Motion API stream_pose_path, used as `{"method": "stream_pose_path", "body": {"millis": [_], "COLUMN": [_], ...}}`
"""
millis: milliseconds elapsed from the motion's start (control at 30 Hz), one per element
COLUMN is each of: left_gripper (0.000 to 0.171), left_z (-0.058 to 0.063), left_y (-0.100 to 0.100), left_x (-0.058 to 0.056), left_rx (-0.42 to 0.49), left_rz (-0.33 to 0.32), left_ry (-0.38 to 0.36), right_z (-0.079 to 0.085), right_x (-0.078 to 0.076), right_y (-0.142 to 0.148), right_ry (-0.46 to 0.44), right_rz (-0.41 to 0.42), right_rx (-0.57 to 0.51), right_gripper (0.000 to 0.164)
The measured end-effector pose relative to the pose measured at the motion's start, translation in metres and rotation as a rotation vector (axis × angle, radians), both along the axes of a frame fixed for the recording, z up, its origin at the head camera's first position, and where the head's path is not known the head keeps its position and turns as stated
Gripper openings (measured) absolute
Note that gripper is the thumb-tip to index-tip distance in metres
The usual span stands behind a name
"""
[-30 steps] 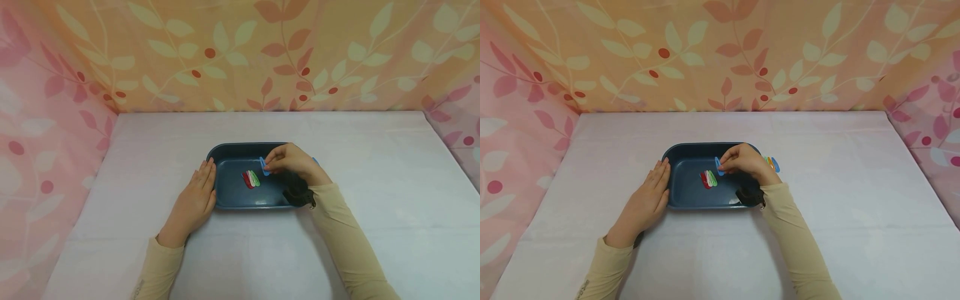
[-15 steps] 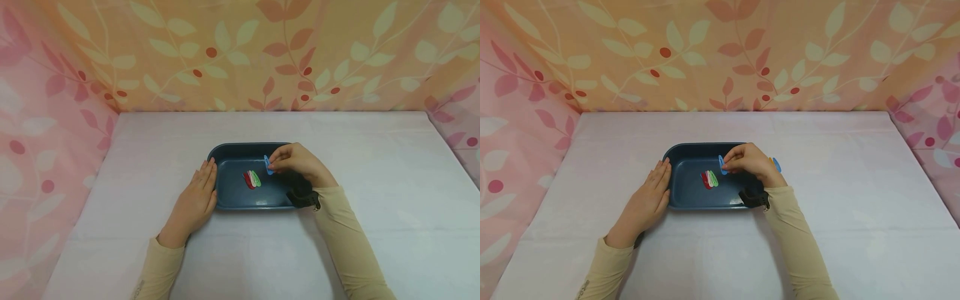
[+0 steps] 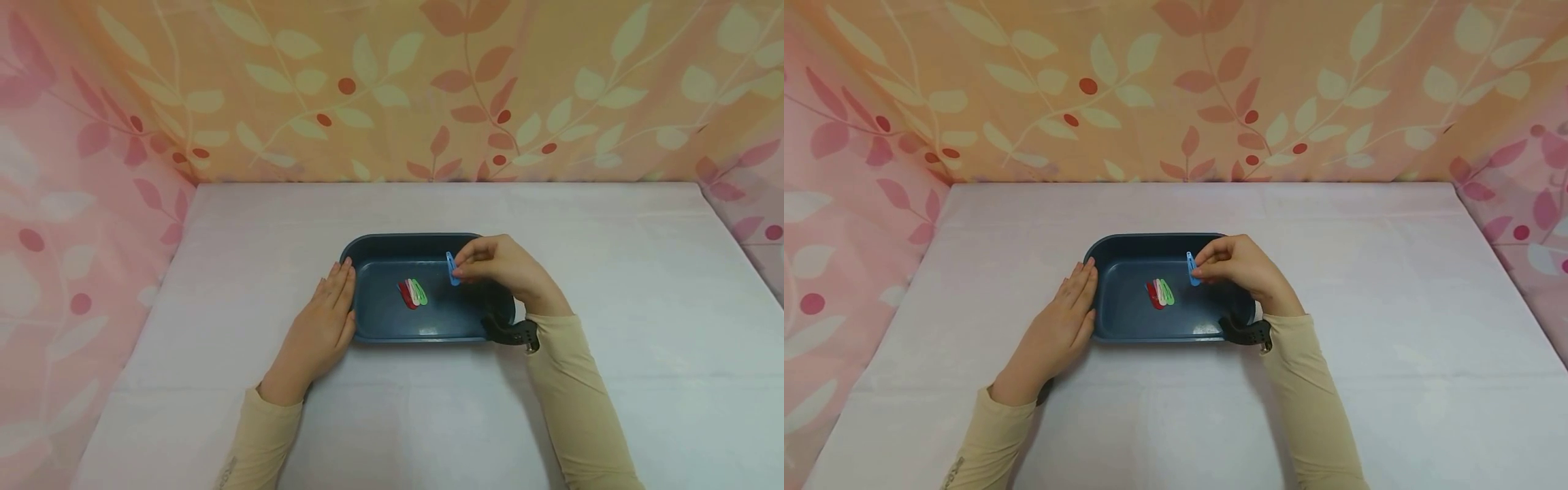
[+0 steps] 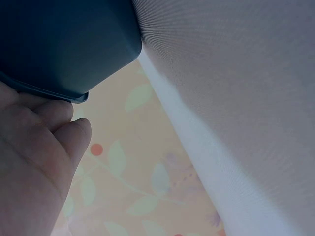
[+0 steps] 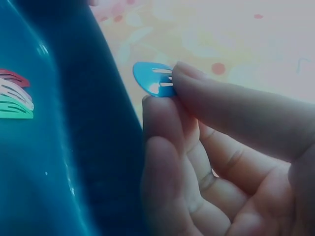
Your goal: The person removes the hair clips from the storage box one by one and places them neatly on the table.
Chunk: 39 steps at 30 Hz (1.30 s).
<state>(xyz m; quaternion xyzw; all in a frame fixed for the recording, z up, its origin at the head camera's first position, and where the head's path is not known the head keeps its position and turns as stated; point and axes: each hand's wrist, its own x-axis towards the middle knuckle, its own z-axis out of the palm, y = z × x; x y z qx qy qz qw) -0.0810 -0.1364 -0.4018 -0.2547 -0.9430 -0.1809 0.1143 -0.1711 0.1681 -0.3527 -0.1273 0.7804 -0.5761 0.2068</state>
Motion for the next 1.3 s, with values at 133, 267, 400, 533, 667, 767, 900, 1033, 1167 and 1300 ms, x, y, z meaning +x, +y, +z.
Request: {"method": "stream_pose_path", "body": {"millis": [133,267,400,533,667,767,900,1033,1167,1300], "left_gripper": [0.056,0.056,0.056,0.056,0.056,0.056,0.056,0.056,0.056,0.057], "left_z": [-0.001,-0.001,-0.002,-0.002,-0.001,0.000,0.002,0.002,0.002,0.002], "left_y": [0.000,0.000,0.000,0.000,0.000,0.000,0.000,0.000,0.000,0.000], "left_x": [0.000,0.000,0.000,0.000,0.000,0.000,0.000,0.000,0.000,0.000], "left_rx": [-0.012,-0.016,-0.017,-0.018,-0.018,-0.016,-0.017,-0.016,-0.018,-0.019], "left_rz": [-0.002,-0.002,-0.003,-0.004,-0.003,-0.004,-0.006,-0.004,-0.003,-0.003], "left_ry": [0.007,0.012,0.016,0.015,0.013,0.013,0.007,0.001,-0.004,-0.005], "right_z": [0.001,0.002,0.004,0.005,0.005,0.005,0.005,0.005,0.004,0.004], "right_x": [0.002,0.003,0.003,0.003,0.003,0.003,0.003,0.003,0.003,0.002], "right_y": [0.008,0.015,0.020,0.026,0.031,0.035,0.039,0.042,0.045,0.048], "right_ry": [0.016,0.023,0.033,0.037,0.043,0.043,0.037,0.037,0.038,0.031], "right_rz": [-0.015,-0.040,-0.046,-0.049,-0.061,-0.073,-0.090,-0.096,-0.104,-0.120], "right_rx": [-0.001,0.012,0.016,0.017,0.013,-0.011,-0.035,-0.037,-0.016,-0.003], "right_gripper": [0.016,0.019,0.020,0.019,0.017,0.013,0.008,0.005,0.006,0.007]}}
